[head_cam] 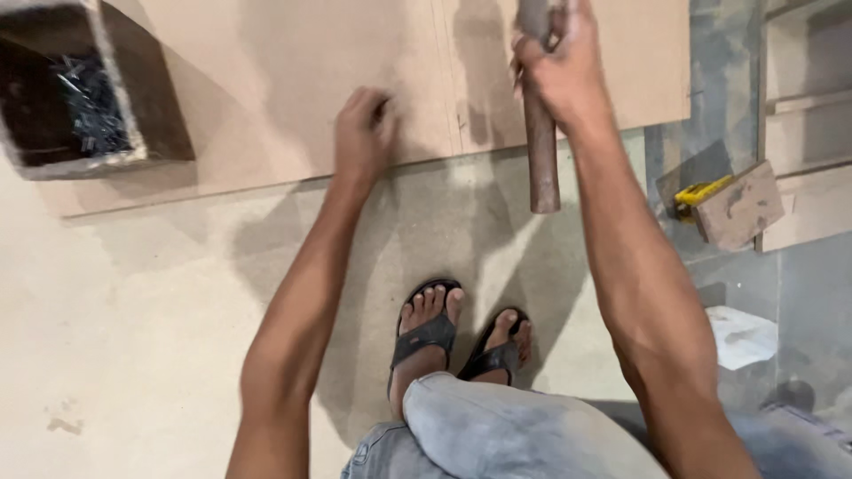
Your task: The person hammers nails into a wooden board using a hammer. They repeatedly pick up nails from a container and drive them into the wood, occasionally adjusting the board's position.
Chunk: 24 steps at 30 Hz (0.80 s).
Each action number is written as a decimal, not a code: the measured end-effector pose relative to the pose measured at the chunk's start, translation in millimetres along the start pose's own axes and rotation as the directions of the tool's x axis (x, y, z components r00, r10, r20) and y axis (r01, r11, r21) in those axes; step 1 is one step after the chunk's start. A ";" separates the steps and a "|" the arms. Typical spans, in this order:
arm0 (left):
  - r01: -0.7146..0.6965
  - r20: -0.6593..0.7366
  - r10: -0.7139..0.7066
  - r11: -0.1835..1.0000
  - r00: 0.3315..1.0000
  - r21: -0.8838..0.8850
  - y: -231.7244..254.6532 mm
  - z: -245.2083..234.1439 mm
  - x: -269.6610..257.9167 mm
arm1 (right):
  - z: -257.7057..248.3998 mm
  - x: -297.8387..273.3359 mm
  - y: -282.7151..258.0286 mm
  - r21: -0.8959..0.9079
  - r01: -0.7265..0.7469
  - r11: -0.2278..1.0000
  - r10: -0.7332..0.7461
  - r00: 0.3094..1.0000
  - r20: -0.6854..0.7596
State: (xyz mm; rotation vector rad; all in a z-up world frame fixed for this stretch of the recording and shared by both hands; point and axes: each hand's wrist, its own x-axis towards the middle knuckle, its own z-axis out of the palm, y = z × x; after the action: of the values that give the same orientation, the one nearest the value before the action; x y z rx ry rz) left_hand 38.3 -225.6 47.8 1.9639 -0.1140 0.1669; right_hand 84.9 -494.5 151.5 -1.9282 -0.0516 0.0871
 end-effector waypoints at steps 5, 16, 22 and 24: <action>-0.066 -0.025 0.068 0.993 0.997 0.100 -22.4 59.4 12.3 | -1.4 -62.4 57.5 -0.373 -0.043 0.927 0.026 0.998 -0.053; -0.020 0.013 0.018 0.982 1.000 0.190 -17.9 64.1 27.4 | 6.6 -23.5 20.9 -0.442 0.159 0.883 -0.292 0.923 -0.250; -0.004 -0.009 0.006 0.983 1.000 0.184 -12.7 61.9 29.4 | 17.2 36.3 80.1 -0.461 0.130 0.878 -0.201 0.974 -0.109; 0.016 -0.011 -0.015 0.983 1.000 0.183 -11.7 63.2 28.6 | 22.5 49.4 114.7 -0.621 0.061 0.782 -0.102 0.994 -0.031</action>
State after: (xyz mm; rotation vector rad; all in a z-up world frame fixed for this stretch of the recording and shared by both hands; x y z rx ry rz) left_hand 72.4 -279.4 17.9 2.1461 -0.0793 0.1817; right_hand 131.5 -510.0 34.5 -2.5901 -0.1359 -0.0613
